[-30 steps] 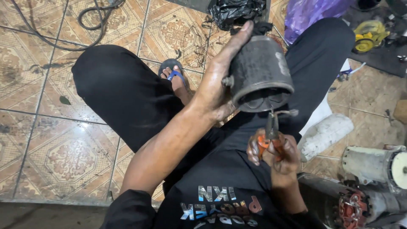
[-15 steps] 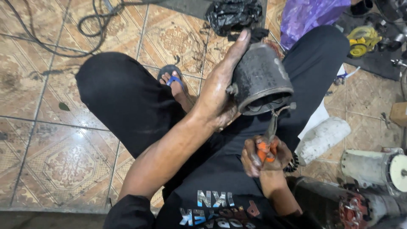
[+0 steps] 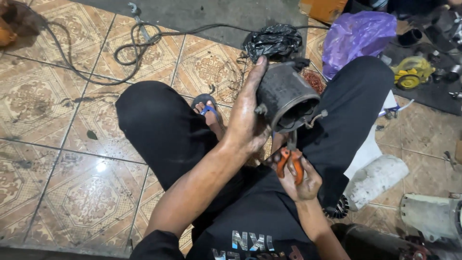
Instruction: Removing copper stator windings from a motor housing using pliers and a screwdriver
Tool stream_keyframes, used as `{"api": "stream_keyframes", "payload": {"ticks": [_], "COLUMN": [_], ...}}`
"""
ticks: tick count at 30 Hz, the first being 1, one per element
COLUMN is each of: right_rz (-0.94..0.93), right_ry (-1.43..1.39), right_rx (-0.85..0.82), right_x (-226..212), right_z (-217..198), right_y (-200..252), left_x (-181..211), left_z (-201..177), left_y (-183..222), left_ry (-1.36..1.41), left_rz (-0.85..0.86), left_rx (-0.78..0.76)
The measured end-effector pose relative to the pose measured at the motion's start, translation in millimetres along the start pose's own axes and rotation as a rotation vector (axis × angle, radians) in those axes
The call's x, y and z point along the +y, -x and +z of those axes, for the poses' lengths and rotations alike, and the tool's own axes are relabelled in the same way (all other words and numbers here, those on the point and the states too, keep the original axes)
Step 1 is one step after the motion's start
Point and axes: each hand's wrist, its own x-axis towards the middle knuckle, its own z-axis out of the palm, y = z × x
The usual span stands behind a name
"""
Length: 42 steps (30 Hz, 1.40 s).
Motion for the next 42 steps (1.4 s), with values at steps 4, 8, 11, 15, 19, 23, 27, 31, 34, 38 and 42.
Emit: {"api": "stream_keyframes", "payload": {"ticks": [4, 8, 11, 15, 19, 23, 27, 31, 34, 38, 42], "right_rz": [-0.102, -0.138, -0.116, -0.095, -0.090, 0.010, 0.141, 0.157, 0.152, 0.073, 0.058], "right_ry": [0.105, 0.233, 0.326, 0.508, 0.543, 0.596, 0.705, 0.704, 0.661, 0.591, 0.521], "right_rx": [-0.010, 0.118, 0.202, 0.246, 0.254, 0.285, 0.240, 0.262, 0.262, 0.154, 0.143], "right_x": [14.8, 29.8, 30.6, 25.4, 29.7, 22.1, 14.8, 18.0, 17.1, 6.7, 8.2], "right_z": [-34.7, -78.4, -81.2, -44.4, -43.0, -24.4, -20.6, -30.8, -26.9, -2.8, -7.3], "right_y": [4.3, 14.6, 11.8, 2.0, 0.0, -2.8, -9.0, -8.2, -8.0, -10.1, -10.3], "left_x": [-12.1, -10.1, -12.1, -10.9, -1.4, 8.7, 14.6, 5.4, 3.1, 7.7, 25.7], "left_z": [-7.7, -7.1, -12.8, -15.9, -17.3, 10.7, 19.7, 4.8, 0.6, 5.3, 34.7], "left_y": [-16.3, -18.1, -24.3, -26.1, -26.0, -1.4, 7.7, -1.8, -5.3, -1.9, 16.2], "left_ry": [0.105, 0.122, 0.127, 0.093, 0.010, -0.019, -0.016, 0.062, 0.111, 0.035, -0.108], "left_rz": [0.047, 0.072, 0.080, 0.083, 0.092, 0.069, 0.059, 0.117, 0.151, 0.122, 0.013], "left_rx": [0.089, 0.152, 0.159, 0.130, 0.084, 0.129, 0.161, 0.111, 0.141, 0.193, 0.259]}}
